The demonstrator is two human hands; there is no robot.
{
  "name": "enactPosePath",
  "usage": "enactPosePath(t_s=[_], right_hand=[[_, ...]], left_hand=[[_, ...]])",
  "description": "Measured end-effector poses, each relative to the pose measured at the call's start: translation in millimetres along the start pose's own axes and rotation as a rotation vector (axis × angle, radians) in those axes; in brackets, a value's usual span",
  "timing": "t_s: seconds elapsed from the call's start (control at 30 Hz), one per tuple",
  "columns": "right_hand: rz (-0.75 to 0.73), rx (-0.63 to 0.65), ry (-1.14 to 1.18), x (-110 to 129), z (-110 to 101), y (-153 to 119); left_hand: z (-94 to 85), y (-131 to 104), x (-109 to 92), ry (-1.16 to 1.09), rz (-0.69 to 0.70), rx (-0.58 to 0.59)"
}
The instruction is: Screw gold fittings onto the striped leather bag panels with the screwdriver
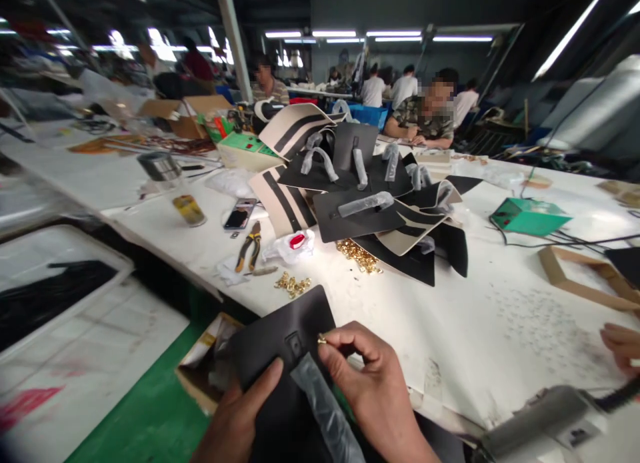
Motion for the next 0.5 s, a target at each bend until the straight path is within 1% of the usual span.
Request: enactPosePath(t_s=[0.07, 0.13, 0.23, 0.3, 0.4, 0.5], right_hand=[[-0.074, -0.027, -0.031, 10, -1, -13], [-0.133, -0.082, -0.07, 16, -8, -23], [-0.183, -0.149, -0.133, 19, -23, -37], [-0.214, -0.178, -0.178, 23, -31, -47], [-0.274, -0.203, -0.262, 29, -39, -60], [-0.339, -0.237, -0.349, 35, -42, -74]], left_hand=[[17.3, -1, -9, 0.087, 0.01, 0.025], [34.1, -4, -16, 0.169, 0.018, 0.06], [60.7, -8, -17, 0.208, -0.008, 0.145], [75.2, -12, -18, 0.248, 0.003, 0.177], [93.7, -18, -19, 0.318, 0.06, 0.216], [102.1, -25, -12, 0.357, 0.08, 0.206]])
Point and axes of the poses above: each hand's wrist, its own y-axis towards the middle knuckle, its own z-axis out of the palm, x = y × z, the point moved 10 cm from there along y, towards the middle knuckle, and after that the axes turned 15 degrees about x, right-handed, at the moved point
